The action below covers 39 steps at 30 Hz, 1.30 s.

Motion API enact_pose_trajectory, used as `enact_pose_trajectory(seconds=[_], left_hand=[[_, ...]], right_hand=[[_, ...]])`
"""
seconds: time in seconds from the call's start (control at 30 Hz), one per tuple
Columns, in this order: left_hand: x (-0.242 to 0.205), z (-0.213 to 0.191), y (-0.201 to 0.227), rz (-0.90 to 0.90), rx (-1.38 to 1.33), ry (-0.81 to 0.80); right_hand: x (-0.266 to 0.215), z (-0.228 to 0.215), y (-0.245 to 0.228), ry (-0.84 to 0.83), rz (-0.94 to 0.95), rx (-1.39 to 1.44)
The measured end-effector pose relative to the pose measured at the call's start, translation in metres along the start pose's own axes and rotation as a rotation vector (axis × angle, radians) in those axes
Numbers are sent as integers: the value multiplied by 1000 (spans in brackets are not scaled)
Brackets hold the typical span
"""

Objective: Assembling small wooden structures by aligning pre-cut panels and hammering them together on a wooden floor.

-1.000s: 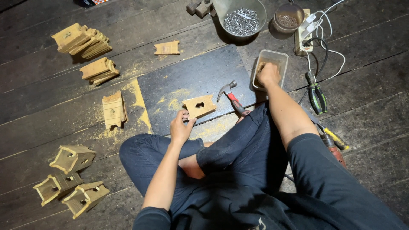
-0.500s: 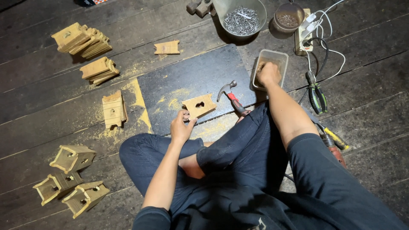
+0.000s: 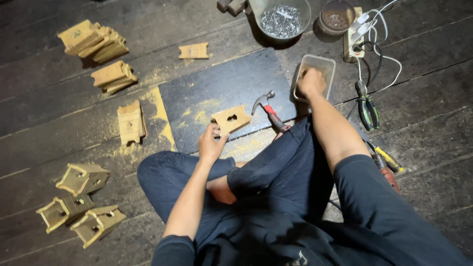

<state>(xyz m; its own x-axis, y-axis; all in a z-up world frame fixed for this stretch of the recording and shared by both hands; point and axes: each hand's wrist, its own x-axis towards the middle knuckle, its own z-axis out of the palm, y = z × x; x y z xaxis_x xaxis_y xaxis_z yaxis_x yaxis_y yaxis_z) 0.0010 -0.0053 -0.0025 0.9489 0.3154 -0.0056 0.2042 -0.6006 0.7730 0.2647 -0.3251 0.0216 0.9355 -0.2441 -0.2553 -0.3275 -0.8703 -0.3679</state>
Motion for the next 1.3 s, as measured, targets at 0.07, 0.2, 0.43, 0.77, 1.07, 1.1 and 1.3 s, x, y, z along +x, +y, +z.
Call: enact_pose_trajectory(seconds=[0.07,0.2,0.43,0.77,1.07,1.1,1.3], left_hand=[[3,0,12,-11,-15,5],[11,15,12,-1,-67,83],[18,44,3,16,-174,202],[17,60,-12,89,-389,283],[20,62,-14,90,-372,294],[20,62,-12,89,-373,295],[20,64,-11,97,-368,286]], right_hand=[[-8,-1,-5,91,-162,31],[-11,17,-18,281,-558,192],[-127,26,-71,159,-847,558],[-167,93,-73,29,-1024,455],[-170,104,-69,38,-996,241],[-173,102,-69,31,-983,265],[-176,108,-66,98,-964,122]])
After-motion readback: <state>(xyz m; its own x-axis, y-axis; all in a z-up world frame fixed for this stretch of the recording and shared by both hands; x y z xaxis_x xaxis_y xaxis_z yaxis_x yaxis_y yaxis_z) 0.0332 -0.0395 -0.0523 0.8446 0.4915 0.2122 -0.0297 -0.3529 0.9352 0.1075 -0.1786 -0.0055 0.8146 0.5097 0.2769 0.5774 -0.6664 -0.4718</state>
